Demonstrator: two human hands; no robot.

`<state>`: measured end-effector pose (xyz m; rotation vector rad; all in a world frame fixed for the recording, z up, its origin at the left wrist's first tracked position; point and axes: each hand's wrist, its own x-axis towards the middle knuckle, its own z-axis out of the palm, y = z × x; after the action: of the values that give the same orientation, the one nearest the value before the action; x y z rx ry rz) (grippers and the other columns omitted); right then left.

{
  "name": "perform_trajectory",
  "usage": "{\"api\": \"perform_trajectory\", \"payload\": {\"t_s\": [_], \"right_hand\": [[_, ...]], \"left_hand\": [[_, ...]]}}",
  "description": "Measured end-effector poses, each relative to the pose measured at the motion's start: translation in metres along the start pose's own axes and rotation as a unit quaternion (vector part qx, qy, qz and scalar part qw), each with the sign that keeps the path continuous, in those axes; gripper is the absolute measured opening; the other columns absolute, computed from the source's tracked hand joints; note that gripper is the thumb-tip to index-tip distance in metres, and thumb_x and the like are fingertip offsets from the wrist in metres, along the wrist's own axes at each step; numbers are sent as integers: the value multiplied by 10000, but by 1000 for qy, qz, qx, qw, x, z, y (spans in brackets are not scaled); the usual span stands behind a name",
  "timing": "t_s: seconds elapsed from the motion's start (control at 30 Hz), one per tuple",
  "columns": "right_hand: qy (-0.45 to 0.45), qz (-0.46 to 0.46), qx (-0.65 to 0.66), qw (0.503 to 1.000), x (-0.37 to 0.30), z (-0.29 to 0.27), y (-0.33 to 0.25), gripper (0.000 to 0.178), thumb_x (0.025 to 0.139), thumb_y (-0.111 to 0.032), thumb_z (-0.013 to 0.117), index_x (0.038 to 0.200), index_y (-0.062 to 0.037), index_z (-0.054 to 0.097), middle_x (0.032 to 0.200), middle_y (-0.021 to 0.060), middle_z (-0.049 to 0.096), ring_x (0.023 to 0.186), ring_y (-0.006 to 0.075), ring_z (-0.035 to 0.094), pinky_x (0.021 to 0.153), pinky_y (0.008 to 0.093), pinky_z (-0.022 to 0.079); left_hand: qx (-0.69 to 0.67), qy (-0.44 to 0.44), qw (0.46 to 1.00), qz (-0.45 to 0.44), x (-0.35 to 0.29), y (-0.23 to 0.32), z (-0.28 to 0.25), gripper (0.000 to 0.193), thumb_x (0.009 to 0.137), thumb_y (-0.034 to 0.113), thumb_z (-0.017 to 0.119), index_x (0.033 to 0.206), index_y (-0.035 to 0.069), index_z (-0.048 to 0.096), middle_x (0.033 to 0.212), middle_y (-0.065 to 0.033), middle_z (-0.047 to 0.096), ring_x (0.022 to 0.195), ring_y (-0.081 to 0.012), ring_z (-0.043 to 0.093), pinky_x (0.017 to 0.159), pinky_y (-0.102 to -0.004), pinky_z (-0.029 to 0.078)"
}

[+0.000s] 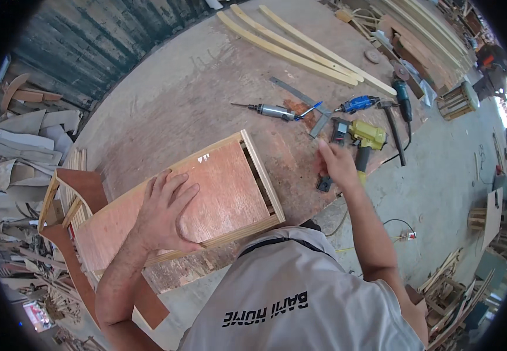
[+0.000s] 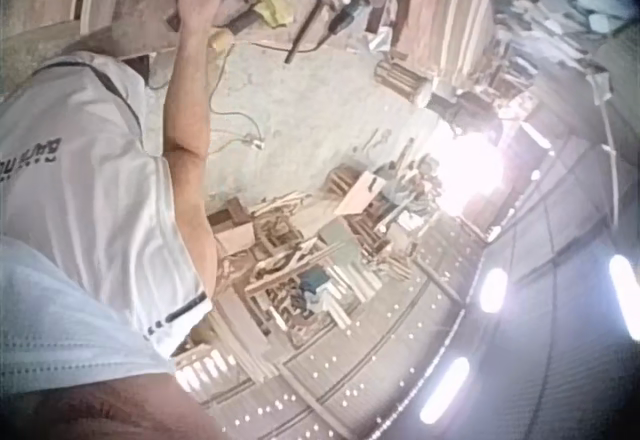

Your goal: The person assembles a wooden furniture component by attaching thin wooden strips to a larger board. They use a nail gun to secure the strips and a hammer to tap them into alignment. The person flips the board over to work on different sides and uses a pencil to mark the wood.

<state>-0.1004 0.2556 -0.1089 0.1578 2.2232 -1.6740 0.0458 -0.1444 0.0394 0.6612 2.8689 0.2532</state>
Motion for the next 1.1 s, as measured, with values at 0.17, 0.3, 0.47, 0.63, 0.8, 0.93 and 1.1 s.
{"api": "perform_trajectory", "payload": {"t_s": [0.17, 0.3, 0.47, 0.63, 0.8, 0.93, 1.1], "right_hand": [[-35, 7, 102, 994, -27, 45, 6, 371, 1028, -362, 568, 930, -12, 641, 765, 57, 683, 642, 116, 638, 581, 259, 508], [-83, -130, 123, 980, -41, 74, -44, 265, 1023, -256, 593, 1019, 6, 638, 877, 65, 698, 754, 103, 642, 660, 264, 525], [-112, -216, 51, 969, -38, 88, -65, 279, 914, -178, 730, 1094, 10, 633, 1001, 106, 663, 875, 163, 665, 707, 317, 566], [-48, -269, 48, 961, -50, 96, -65, 358, 846, -168, 793, 1111, -6, 615, 1034, 125, 631, 888, 217, 671, 718, 336, 578], [-104, -211, 42, 971, -33, 66, -55, 288, 873, -138, 748, 1134, -48, 667, 1003, 75, 693, 926, 164, 661, 791, 302, 535], [198, -6, -200, 960, 61, -62, 24, 228, 956, -204, 630, 1069, -15, 689, 960, 89, 722, 868, 164, 657, 800, 321, 518], [298, 75, -400, 863, 158, -287, 232, 626, 914, -485, 659, 1223, 59, 634, 1196, 278, 665, 1144, 424, 625, 981, 453, 479]], "left_hand": [[-11, 6, 1000, 8, 2, -3, 1, 1204, 431, 667, 864, 1457, 171, 477, 1481, -154, 380, 1365, -496, 317, 1123, -659, 268], [-22, 12, 1000, 6, 2, -4, 1, 1165, 454, 664, 859, 1449, 181, 491, 1475, -161, 392, 1351, -502, 338, 1102, -666, 281], [-12, 30, 999, 27, 14, 0, 1, 1156, 455, 663, 856, 1430, 151, 506, 1465, -173, 408, 1334, -508, 358, 1064, -662, 311], [-19, 48, 998, 34, 23, 8, 1, 1125, 478, 700, 839, 1393, 121, 535, 1428, -177, 440, 1318, -515, 371, 1048, -668, 320], [-45, 66, 996, 28, 29, 8, 10, 1126, 488, 707, 841, 1399, 123, 532, 1445, -178, 442, 1341, -521, 361, 1074, -688, 288], [-46, 54, 997, -9, 15, 8, 12, 1129, 478, 674, 858, 1414, 136, 528, 1463, -168, 434, 1366, -528, 340, 1101, -695, 256], [-51, 25, 997, -46, 17, 11, 4, 1151, 460, 659, 879, 1444, 186, 517, 1505, -142, 416, 1422, -511, 290, 1152, -681, 201]]}}
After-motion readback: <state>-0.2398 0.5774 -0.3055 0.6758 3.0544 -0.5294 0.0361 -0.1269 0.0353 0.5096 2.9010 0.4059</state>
